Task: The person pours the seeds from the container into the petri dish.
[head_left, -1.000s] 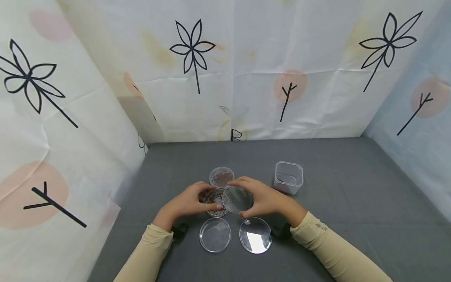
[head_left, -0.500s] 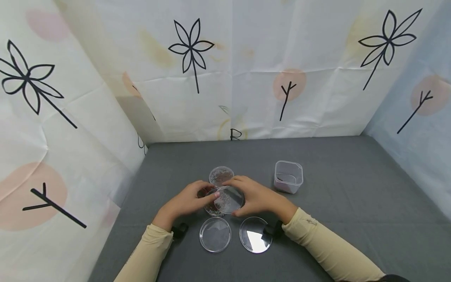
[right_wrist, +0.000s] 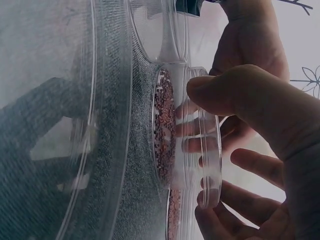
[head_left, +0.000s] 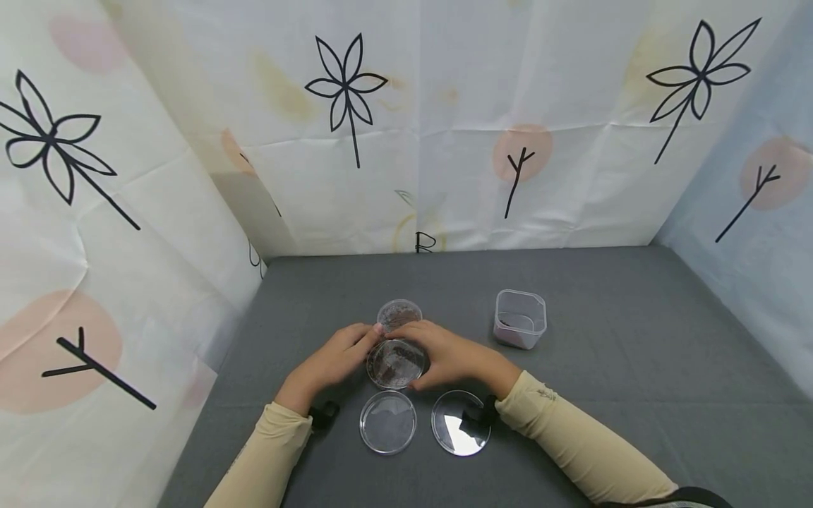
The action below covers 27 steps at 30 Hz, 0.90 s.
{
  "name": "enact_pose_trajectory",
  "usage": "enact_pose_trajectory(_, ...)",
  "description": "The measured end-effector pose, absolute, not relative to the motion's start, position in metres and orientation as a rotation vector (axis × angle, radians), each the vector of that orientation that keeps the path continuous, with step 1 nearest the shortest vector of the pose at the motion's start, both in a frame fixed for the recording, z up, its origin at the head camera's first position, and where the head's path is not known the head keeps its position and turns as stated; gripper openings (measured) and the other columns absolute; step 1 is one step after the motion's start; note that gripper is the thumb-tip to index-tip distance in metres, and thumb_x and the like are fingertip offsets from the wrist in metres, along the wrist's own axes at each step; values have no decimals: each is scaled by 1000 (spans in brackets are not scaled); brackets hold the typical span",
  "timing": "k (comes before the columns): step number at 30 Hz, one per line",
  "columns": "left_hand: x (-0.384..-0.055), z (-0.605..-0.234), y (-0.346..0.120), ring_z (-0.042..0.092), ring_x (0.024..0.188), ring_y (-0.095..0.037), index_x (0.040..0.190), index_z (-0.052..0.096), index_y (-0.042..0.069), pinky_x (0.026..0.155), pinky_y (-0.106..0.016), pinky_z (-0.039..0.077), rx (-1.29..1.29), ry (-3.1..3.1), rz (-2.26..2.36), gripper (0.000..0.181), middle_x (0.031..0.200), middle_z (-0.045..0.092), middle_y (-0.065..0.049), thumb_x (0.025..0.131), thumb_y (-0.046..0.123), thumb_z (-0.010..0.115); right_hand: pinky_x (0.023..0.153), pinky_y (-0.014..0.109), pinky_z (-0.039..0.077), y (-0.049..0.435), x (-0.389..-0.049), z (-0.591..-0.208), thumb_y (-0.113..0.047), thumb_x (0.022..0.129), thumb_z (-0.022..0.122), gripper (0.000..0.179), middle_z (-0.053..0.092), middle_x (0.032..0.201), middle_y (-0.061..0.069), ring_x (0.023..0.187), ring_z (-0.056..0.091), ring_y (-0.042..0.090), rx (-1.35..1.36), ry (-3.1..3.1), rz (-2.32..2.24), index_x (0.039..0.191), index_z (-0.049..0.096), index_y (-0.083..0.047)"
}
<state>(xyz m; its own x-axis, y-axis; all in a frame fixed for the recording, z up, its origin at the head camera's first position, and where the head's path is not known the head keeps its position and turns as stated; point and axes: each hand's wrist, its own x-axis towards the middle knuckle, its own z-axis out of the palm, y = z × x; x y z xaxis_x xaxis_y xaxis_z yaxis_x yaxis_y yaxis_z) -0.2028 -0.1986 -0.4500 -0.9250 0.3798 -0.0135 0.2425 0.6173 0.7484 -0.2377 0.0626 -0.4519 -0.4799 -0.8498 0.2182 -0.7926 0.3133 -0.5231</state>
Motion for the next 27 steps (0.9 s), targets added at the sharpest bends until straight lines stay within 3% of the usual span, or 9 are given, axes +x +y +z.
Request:
enact_pose_trajectory(8,-204,-450,-200,69,97,-25,127,72,5,83,-35,57,520,2634,1248,54,117,69,-17,117,43,36,119,50,44,57,-238,-452,-22,77,93,85,61,150,11,143,54,29,-1538,2431,-896,150,55,-1)
enact_pose_trajectory(12,-205,-450,-200,69,94,-25,123,73,7,81,-35,56,526,2632,1249,54,111,69,-15,117,44,36,119,49,44,54,-238,-454,-23,79,93,84,60,150,10,143,53,28,-1536,2419,-879,150,54,-1)
enact_pose_trajectory(20,-205,-452,-202,68,96,-23,131,72,8,83,-37,56,517,2655,1226,54,118,70,-15,116,46,36,120,47,43,49,-236,-453,-22,80,93,83,60,150,10,144,52,27,-1533,2422,-843,150,54,-2)
enact_pose_trajectory(27,-207,-453,-200,60,85,-18,114,75,13,78,-37,50,536,2698,1195,51,100,66,-11,116,47,38,120,44,43,49,-235,-452,-23,80,94,83,60,149,7,144,52,24,-1518,2427,-821,151,55,-4)
